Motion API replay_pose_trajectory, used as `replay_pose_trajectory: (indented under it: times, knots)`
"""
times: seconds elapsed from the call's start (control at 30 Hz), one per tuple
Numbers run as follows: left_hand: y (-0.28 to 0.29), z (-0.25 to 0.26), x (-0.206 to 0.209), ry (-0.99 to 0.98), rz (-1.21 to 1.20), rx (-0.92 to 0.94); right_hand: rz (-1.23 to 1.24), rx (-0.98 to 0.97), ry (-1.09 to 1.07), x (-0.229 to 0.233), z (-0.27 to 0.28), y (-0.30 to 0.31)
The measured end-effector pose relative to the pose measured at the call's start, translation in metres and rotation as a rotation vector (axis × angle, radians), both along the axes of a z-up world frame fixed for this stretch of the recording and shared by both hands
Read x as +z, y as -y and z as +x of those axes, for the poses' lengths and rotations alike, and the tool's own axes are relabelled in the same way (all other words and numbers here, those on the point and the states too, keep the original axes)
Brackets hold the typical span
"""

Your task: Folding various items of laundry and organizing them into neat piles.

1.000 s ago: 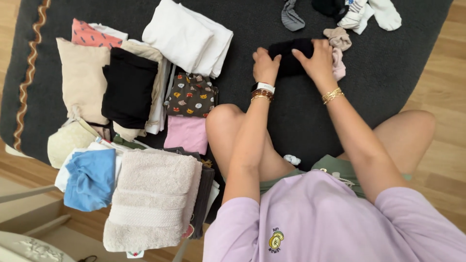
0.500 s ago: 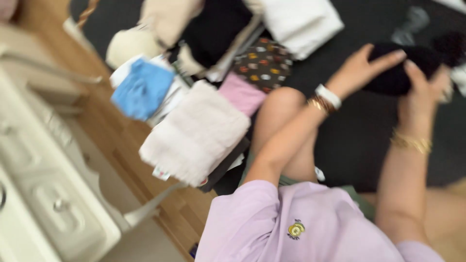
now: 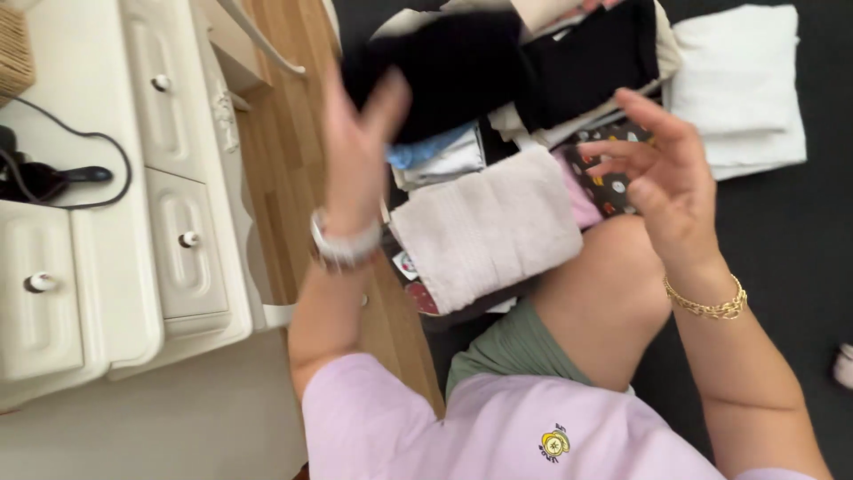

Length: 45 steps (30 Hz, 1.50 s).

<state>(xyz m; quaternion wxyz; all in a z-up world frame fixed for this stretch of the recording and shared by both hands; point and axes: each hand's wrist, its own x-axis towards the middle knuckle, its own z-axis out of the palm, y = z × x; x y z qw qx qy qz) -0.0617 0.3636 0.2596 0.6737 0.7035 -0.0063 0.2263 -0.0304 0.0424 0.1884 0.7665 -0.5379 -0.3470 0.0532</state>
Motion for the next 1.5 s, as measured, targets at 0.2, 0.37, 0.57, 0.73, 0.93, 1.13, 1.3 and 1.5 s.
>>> replay_pose_trajectory:
  times: [0.2,0.37,0.57,0.73,0.93,1.13,1.3,1.5]
  knots:
    - [-0.176,0.203,-0.122,-0.231,-0.448,-0.32,-0.049,-0.326,-0.173,-0.042,0.007,0.021]
    - [-0.211,0.271,-0.211,-0.664,-0.508,-0.362,-0.082,-0.544,-0.245,-0.097,-0.004,0.088]
    - [-0.205,0.273,-0.233,-0.91,0.121,-0.044,-0.088,-0.728,-0.324,-0.155,-0.023,0.146]
    - [-0.224,0.279,-0.239,-0.974,0.337,-0.014,-0.102,-0.754,-0.351,-0.164,-0.027,0.136]
    - [-0.118,0.161,-0.082,-0.178,1.022,0.092,-0.262,-0.859,-0.282,-0.12,-0.035,0.106]
    - [0.04,-0.091,-0.013,0.135,1.066,-0.135,-0.25,-0.952,-0.29,-0.115,-0.038,0.12]
    - [0.08,-0.126,-0.156,0.794,0.462,0.09,-0.105,-0.844,-0.255,-0.133,-0.048,0.134]
    - [0.259,-0.11,-0.11,0.469,0.457,-0.389,-0.236,-0.897,-0.207,-0.137,-0.083,0.202]
